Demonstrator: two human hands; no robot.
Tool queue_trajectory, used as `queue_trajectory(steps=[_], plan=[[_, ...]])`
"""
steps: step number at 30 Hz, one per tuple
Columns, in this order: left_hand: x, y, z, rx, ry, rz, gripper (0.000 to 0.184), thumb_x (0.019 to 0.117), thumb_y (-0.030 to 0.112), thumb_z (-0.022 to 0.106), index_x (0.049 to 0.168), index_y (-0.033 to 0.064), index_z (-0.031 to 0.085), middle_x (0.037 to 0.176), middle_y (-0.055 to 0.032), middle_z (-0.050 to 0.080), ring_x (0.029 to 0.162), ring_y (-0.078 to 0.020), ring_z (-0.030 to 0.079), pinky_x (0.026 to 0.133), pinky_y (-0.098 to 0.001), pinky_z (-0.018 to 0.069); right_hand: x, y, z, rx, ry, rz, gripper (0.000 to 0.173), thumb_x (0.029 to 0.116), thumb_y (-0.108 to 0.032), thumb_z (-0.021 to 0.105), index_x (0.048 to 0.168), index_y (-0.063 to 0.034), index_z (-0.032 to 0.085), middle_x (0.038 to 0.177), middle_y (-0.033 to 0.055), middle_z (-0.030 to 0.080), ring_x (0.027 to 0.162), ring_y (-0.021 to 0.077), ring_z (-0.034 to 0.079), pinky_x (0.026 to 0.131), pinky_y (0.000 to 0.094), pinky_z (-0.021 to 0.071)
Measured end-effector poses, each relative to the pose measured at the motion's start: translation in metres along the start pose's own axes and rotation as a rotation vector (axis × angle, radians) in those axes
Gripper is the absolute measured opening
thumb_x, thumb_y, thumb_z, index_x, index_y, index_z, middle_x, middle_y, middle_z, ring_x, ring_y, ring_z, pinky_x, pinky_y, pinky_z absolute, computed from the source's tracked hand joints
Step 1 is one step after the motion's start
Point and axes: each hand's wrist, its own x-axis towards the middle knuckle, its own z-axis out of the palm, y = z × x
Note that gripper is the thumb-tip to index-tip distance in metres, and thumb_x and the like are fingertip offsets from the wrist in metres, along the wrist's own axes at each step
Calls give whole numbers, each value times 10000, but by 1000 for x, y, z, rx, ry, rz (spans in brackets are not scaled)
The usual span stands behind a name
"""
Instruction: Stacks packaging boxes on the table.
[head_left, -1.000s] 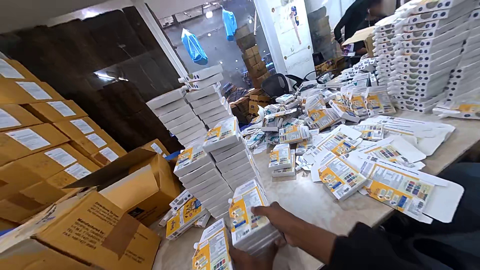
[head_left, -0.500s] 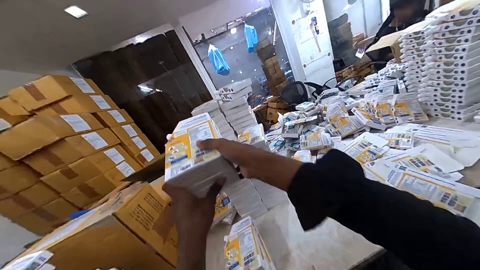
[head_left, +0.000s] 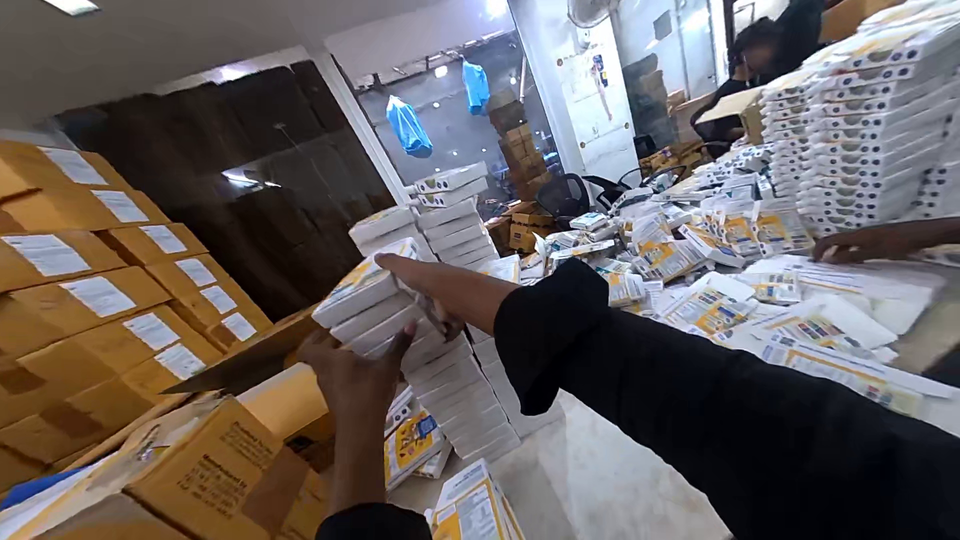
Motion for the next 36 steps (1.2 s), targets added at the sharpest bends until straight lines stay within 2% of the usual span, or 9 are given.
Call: queue_trajectory(steps=[3,6,9,11,15,19,26,31,36], plan=[[-23,-8,18,-38,68,176,1288,656,370,958,1549,-14,113,1499,-282,395,1358,-348,489,1117,-508,439,41,16,-8,116,-56,127,924,897,-826,404,1454,-90,463,1364,299,491,1100,425,570,798,635,495],[-32,-18,35,-28,90,245,1456,606,331,979,1587,-41,-30,1600,-338,217,1480,-432,304,1211,-545,284,12,8,-12,11,-30,82,656,1039,-539,478,1467,-41,478,1415,282,501,1200,401,569,893,584,501],[-30,-12,40,38,99,199,1429,618,293,972,1592,-42,-19,1606,-349,189,1486,-471,263,1207,-573,262,-18,13,-31,-266,243,-53,380,1036,-357,569,1095,8,658,959,135,724,754,202,715,667,384,597],[-25,-6,44,92,101,121,1458,598,284,990,1596,-36,-24,1609,-361,164,1479,-495,263,1188,-602,278,-22,31,-59,-432,434,-205,361,974,-350,673,967,9,707,871,138,703,759,250,675,686,478,548],[-14,-2,56,206,113,32,1474,582,386,1005,1597,-25,19,1568,-374,250,1432,-514,344,1146,-622,345,-8,79,-103,-610,450,-201,754,861,-492,791,1372,12,559,1372,310,522,1241,470,547,978,646,484],[-11,4,64,207,99,18,1462,604,347,1001,1600,-25,-3,1574,-387,229,1441,-519,331,1155,-619,333,-2,95,-112,-587,283,-279,693,993,-463,655,1449,39,514,1365,277,596,1279,390,582,1085,563,438],[-13,-5,68,171,127,88,1452,591,265,1009,1594,-17,-2,1576,-375,232,1447,-491,336,1173,-582,326,11,107,-124,-583,161,-387,746,967,-404,714,1519,20,447,1391,255,593,1269,366,593,1096,540,438],[-16,5,50,53,115,41,1391,650,344,977,1578,-50,18,1588,-355,226,1440,-449,366,1150,-566,374,-10,109,-125,-601,189,-364,818,970,-377,717,1583,2,329,1511,254,493,1378,375,515,1150,535,399],[8,30,42,25,314,245,1306,728,507,884,1568,-97,87,1576,-372,241,1463,-431,332,1198,-479,331,-37,110,-128,-637,148,-388,744,990,-362,691,1553,11,380,1473,256,524,1343,373,542,1122,525,427]])
